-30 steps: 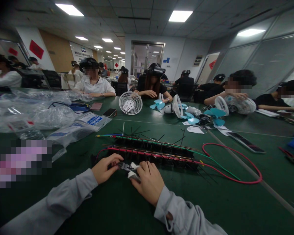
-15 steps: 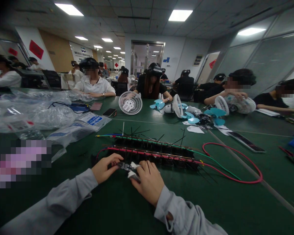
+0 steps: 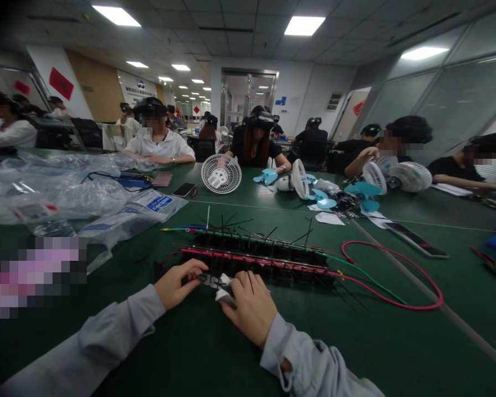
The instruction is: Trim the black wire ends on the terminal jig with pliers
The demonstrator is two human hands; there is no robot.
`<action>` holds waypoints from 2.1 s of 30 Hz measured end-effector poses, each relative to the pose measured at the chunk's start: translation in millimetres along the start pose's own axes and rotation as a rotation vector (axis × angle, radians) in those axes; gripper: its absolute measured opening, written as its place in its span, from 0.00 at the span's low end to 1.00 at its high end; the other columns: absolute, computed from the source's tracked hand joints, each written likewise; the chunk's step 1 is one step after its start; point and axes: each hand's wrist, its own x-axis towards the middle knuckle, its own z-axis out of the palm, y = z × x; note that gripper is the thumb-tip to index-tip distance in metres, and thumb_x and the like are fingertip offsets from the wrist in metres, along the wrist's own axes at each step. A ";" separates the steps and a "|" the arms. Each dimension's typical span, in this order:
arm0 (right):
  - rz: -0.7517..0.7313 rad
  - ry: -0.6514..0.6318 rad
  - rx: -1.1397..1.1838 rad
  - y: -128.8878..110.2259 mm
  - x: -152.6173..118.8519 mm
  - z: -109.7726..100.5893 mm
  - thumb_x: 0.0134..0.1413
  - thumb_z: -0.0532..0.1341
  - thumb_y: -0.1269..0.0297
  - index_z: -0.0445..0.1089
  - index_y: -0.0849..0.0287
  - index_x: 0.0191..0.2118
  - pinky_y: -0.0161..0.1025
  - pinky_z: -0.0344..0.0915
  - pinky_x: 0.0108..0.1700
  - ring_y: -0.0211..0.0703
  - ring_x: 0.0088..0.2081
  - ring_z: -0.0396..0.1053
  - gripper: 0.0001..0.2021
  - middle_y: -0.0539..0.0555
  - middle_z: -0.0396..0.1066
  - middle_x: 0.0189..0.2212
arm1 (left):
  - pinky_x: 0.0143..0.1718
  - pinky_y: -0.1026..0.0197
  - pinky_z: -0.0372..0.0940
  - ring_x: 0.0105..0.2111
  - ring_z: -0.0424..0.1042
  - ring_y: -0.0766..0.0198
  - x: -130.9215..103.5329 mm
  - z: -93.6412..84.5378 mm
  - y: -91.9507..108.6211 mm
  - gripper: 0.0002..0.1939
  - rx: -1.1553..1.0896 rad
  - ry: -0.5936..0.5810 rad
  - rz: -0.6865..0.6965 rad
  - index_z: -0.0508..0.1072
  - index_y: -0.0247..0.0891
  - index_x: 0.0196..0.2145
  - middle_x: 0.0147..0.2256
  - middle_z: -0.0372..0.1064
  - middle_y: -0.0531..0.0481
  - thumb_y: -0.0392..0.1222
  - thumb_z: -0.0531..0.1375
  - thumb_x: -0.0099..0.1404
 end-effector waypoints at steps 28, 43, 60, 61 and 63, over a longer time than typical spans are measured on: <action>0.054 0.048 -0.015 1.2 -1.2 5.6 0.50 0.55 0.41 0.66 0.58 0.44 0.46 0.60 0.45 0.50 0.42 0.66 0.26 0.58 0.69 0.37 | 0.34 0.62 0.63 0.30 0.66 0.64 -0.8 -0.3 -3.6 0.19 0.055 -0.034 -0.004 0.65 0.38 0.46 0.32 0.68 0.51 0.28 0.54 0.56; 0.051 0.047 -0.033 0.9 -1.3 5.0 0.49 0.54 0.40 0.67 0.59 0.44 0.45 0.61 0.45 0.48 0.40 0.67 0.27 0.57 0.70 0.36 | 0.34 0.62 0.62 0.30 0.65 0.65 -0.8 1.1 -4.0 0.17 0.090 -0.046 0.001 0.64 0.38 0.44 0.32 0.66 0.51 0.28 0.54 0.57; 0.059 0.042 -0.017 0.6 0.0 2.9 0.50 0.54 0.40 0.67 0.58 0.43 0.45 0.60 0.43 0.48 0.40 0.65 0.26 0.56 0.69 0.35 | 0.34 0.62 0.62 0.31 0.66 0.64 -1.3 1.6 -5.1 0.17 0.079 -0.036 0.008 0.64 0.38 0.44 0.32 0.66 0.51 0.27 0.54 0.56; 0.055 0.045 -0.016 0.7 0.6 2.1 0.50 0.54 0.41 0.66 0.59 0.43 0.45 0.60 0.42 0.48 0.39 0.65 0.26 0.56 0.68 0.35 | 0.34 0.62 0.62 0.30 0.66 0.65 -1.3 1.6 -4.9 0.17 0.073 -0.032 0.007 0.64 0.38 0.44 0.32 0.66 0.51 0.27 0.54 0.57; 0.042 0.049 -0.011 1.0 1.8 0.6 0.50 0.54 0.41 0.65 0.60 0.44 0.44 0.60 0.40 0.47 0.38 0.64 0.26 0.57 0.67 0.35 | 0.34 0.63 0.62 0.30 0.66 0.65 -1.4 1.5 -4.6 0.17 0.060 -0.025 0.010 0.64 0.37 0.44 0.32 0.67 0.51 0.27 0.54 0.57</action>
